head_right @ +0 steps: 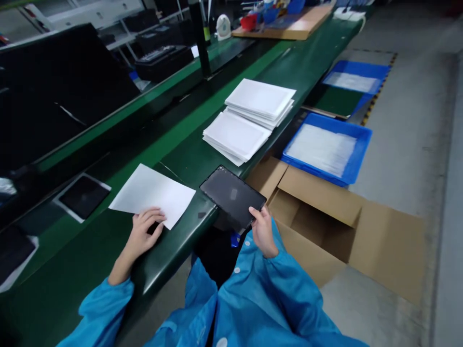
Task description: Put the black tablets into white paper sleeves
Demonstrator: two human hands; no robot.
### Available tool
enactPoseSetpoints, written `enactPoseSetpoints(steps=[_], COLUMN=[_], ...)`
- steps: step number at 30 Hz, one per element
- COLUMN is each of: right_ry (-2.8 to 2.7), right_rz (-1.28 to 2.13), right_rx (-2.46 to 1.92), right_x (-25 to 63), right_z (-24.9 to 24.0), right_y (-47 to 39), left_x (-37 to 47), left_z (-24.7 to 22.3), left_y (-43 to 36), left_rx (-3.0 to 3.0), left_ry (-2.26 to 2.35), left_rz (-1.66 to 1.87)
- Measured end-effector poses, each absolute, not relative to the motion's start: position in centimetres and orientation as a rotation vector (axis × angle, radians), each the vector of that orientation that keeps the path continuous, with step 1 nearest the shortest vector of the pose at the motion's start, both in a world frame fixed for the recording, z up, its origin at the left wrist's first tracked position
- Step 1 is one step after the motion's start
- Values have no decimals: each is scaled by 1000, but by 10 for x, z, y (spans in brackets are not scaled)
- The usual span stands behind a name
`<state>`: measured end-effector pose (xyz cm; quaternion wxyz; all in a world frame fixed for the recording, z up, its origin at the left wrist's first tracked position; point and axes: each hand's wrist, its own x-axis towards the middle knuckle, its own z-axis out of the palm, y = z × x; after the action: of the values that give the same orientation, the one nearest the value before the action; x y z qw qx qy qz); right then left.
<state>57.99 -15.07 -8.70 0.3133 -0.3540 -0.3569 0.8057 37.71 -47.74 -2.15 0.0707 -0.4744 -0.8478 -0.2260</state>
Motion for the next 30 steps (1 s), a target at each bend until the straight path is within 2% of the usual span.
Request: enactPoseSetpoints(steps=[4,10,20,30], right_ry=[-925,-1007,-1095,-1075], right_rz=[2102,2161,2308,2353], right_rx=[-927,-901,-883,-930], right_x=[588,584,581,580], right_z=[-91,-83,-76,-77], right_y=[-153,-162,-178,-182], left_x=[385,401,416,431], left_z=[-19,-10,-13,-2], left_y=[-477,-461,-450,-438], left_rx=[-1340,-1150,-1116,-940], left_ry=[-2667,-2791,-2683,-2789], left_rz=[-435,-270,-215,-240])
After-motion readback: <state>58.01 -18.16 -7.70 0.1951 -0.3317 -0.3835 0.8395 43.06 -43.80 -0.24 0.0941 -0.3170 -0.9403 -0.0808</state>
